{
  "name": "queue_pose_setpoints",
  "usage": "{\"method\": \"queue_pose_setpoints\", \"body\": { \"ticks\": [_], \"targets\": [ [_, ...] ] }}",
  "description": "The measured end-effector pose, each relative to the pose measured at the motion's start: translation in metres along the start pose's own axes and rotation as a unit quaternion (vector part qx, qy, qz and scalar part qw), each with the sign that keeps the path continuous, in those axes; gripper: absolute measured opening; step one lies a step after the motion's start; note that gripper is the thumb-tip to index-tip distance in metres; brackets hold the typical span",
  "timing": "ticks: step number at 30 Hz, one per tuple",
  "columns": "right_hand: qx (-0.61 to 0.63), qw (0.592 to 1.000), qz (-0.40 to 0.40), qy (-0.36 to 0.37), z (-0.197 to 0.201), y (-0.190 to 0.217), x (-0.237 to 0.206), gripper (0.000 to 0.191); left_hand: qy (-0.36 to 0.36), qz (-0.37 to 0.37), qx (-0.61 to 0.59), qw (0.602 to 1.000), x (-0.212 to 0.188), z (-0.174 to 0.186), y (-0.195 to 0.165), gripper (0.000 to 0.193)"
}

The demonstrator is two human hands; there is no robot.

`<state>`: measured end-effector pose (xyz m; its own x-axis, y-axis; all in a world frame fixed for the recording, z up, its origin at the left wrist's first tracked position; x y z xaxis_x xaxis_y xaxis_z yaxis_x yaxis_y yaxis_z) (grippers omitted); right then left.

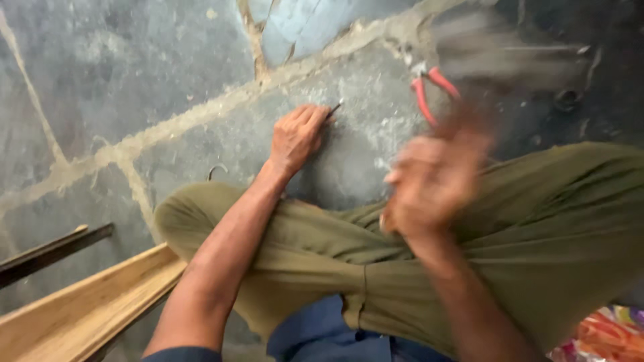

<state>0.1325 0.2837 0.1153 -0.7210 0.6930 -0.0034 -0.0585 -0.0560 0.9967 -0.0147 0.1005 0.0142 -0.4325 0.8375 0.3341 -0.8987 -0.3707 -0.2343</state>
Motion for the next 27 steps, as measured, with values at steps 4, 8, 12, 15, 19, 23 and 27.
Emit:
{"method": "queue_pose_setpoints", "body": {
  "ticks": [4, 8, 12, 15, 19, 23, 27],
  "targets": [
    [-0.171, 0.973, 0.003, 0.154, -0.032, -0.026, -0.001, 0.049, -0.034, -0.004, -0.017, 0.999, -0.002, 0.005, 0.005, 0.015],
    [-0.116, 0.976, -0.129, 0.135, -0.025, -0.043, 0.004, 0.049, -0.037, 0.051, -0.021, 0.998, -0.009, 0.001, 0.013, 0.011],
    [-0.068, 0.967, -0.215, 0.116, -0.012, -0.040, 0.007, 0.062, -0.054, 0.116, -0.045, 0.991, -0.012, -0.002, 0.021, 0.010],
    [-0.049, 0.963, -0.233, 0.129, -0.013, -0.035, 0.008, 0.056, -0.067, 0.093, -0.045, 0.992, -0.008, 0.000, 0.019, 0.009],
    [-0.047, 0.961, -0.230, 0.149, -0.019, -0.033, 0.009, 0.056, -0.039, 0.072, -0.023, 0.996, -0.006, 0.003, 0.013, 0.012],
    [-0.067, 0.963, -0.212, 0.155, -0.020, -0.037, 0.008, 0.058, -0.027, 0.062, -0.027, 0.997, -0.007, 0.001, 0.012, 0.013],
    [-0.111, 0.968, -0.168, 0.148, -0.019, -0.042, 0.006, 0.056, -0.027, 0.056, -0.008, 0.998, -0.007, -0.003, 0.013, 0.015]
  ]
}}
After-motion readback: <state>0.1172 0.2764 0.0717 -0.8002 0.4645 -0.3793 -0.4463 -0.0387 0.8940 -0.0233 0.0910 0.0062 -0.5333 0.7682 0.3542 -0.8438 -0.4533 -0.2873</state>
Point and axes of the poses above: each hand's wrist, its own x-axis towards the middle knuckle, its own z-axis out of the back of the hand, y = z × x, the point moved 5 cm from there along x, towards the middle knuckle, and after that the axes turned 9 degrees about -z, right-handed, at the moved point
